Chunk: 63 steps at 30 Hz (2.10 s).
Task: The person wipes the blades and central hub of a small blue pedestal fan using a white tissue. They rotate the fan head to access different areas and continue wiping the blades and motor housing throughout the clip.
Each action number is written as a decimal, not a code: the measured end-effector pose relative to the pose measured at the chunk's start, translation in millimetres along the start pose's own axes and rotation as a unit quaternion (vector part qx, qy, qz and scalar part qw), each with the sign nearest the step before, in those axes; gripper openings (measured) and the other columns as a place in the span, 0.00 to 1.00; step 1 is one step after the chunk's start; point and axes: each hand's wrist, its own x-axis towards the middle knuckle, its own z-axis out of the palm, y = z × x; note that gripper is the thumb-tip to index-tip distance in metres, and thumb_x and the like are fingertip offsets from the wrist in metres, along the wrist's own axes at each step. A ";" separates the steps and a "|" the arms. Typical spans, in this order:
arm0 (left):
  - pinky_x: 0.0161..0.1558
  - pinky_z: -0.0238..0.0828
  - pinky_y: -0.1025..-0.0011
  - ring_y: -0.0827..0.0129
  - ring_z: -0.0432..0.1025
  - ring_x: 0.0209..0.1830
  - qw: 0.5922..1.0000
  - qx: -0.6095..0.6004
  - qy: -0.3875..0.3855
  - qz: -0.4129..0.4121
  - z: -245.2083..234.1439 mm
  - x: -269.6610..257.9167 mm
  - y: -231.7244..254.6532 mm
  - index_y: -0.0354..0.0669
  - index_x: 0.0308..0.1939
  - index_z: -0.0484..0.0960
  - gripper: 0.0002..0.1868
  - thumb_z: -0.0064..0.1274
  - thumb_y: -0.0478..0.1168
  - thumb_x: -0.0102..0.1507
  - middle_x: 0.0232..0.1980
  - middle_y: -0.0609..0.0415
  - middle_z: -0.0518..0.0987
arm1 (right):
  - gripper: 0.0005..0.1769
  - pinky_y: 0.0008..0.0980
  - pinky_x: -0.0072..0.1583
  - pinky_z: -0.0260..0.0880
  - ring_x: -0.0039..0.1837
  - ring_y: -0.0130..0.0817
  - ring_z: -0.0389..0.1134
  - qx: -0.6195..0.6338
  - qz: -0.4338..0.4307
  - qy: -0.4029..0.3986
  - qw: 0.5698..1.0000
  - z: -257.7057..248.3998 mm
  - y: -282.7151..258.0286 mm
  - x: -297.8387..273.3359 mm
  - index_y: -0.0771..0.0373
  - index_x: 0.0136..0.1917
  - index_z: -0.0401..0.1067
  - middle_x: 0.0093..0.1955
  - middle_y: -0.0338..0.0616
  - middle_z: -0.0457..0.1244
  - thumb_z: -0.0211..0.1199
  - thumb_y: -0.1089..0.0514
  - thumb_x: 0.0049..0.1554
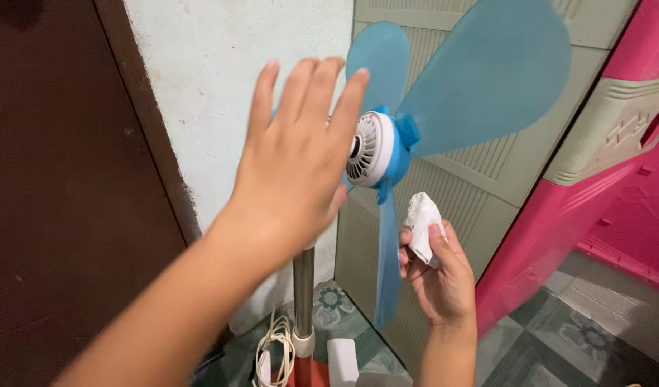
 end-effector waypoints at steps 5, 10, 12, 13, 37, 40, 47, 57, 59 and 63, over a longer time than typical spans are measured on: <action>0.69 0.50 0.48 0.52 0.72 0.52 0.982 0.108 -0.151 0.037 6.4 42.0 0.9 0.36 0.68 0.68 0.58 0.76 0.50 0.37 0.45 0.44 0.79 | 0.16 0.35 0.41 0.68 0.41 0.38 0.68 -0.031 0.010 0.023 0.999 -2.8 0.3 0.9 0.62 0.59 0.64 0.46 0.49 0.67 0.52 0.49 0.66; 0.50 0.68 0.54 0.53 0.77 0.41 0.959 0.082 -0.270 0.031 8.2 52.7 1.0 0.45 0.48 0.74 0.44 0.78 0.56 0.35 0.35 0.51 0.81 | 0.15 0.34 0.40 0.68 0.41 0.36 0.67 -0.027 0.021 0.022 0.999 -2.9 0.1 2.6 0.61 0.57 0.64 0.45 0.48 0.67 0.53 0.49 0.65; 0.38 0.71 0.57 0.52 0.78 0.34 0.957 0.070 -0.279 0.025 8.8 54.0 -0.2 0.45 0.48 0.73 0.45 0.78 0.58 0.36 0.29 0.51 0.80 | 0.15 0.34 0.40 0.68 0.41 0.36 0.67 -0.027 0.028 0.021 0.999 -1.7 0.9 2.7 0.61 0.57 0.63 0.45 0.49 0.67 0.53 0.48 0.65; 0.32 0.73 0.58 0.52 0.78 0.31 0.957 0.064 -0.284 0.023 9.8 55.0 -0.7 0.44 0.48 0.72 0.45 0.78 0.59 0.36 0.27 0.51 0.80 | 0.15 0.35 0.40 0.68 0.41 0.36 0.67 -0.027 0.031 0.021 0.999 -1.0 1.2 3.1 0.60 0.56 0.63 0.45 0.49 0.67 0.53 0.48 0.65; 0.25 0.69 0.62 0.58 0.76 0.22 0.973 0.098 -0.193 0.080 32.6 44.5 -17.3 0.37 0.43 0.75 0.47 0.71 0.72 0.41 0.21 0.53 0.77 | 0.12 0.35 0.40 0.68 0.40 0.39 0.69 -0.025 0.078 -0.003 0.997 17.8 29.8 1.5 0.60 0.57 0.64 0.45 0.51 0.68 0.51 0.53 0.63; 0.22 0.69 0.64 0.60 0.76 0.20 0.976 0.116 -0.161 0.091 32.9 42.0 -18.0 0.35 0.48 0.75 0.52 0.71 0.72 0.36 0.19 0.54 0.77 | 0.12 0.36 0.39 0.68 0.40 0.40 0.69 -0.029 0.066 -0.018 0.997 19.0 31.0 2.6 0.61 0.57 0.65 0.45 0.51 0.68 0.53 0.55 0.62; 0.21 0.69 0.63 0.60 0.75 0.20 0.984 0.105 -0.131 0.055 32.3 36.2 -19.7 0.37 0.44 0.75 0.49 0.68 0.76 0.41 0.20 0.54 0.77 | 0.16 0.36 0.40 0.68 0.40 0.38 0.68 -0.035 0.082 -0.006 0.996 28.3 27.4 -1.5 0.61 0.58 0.66 0.43 0.50 0.68 0.55 0.49 0.63; 0.19 0.69 0.62 0.59 0.74 0.18 0.993 0.092 -0.072 -0.014 33.9 29.7 -18.1 0.38 0.45 0.74 0.48 0.66 0.76 0.43 0.19 0.53 0.76 | 0.20 0.37 0.40 0.67 0.39 0.38 0.67 -0.066 0.095 0.028 0.993 41.0 24.1 -4.7 0.63 0.60 0.67 0.42 0.50 0.68 0.55 0.47 0.62; 0.18 0.68 0.62 0.59 0.74 0.17 0.994 0.094 -0.060 -0.021 34.1 28.3 -18.1 0.38 0.45 0.74 0.48 0.66 0.76 0.44 0.19 0.53 0.76 | 0.18 0.37 0.40 0.67 0.39 0.38 0.68 -0.066 0.096 0.025 0.993 39.1 24.6 -4.0 0.63 0.58 0.66 0.42 0.50 0.68 0.55 0.47 0.62; 0.17 0.68 0.63 0.60 0.74 0.17 0.992 0.098 -0.054 -0.051 34.7 26.5 -17.3 0.40 0.45 0.74 0.48 0.67 0.77 0.44 0.19 0.53 0.76 | 0.14 0.37 0.40 0.67 0.40 0.38 0.68 -0.062 0.087 0.013 0.994 36.0 27.9 -2.7 0.60 0.53 0.64 0.42 0.51 0.68 0.55 0.48 0.62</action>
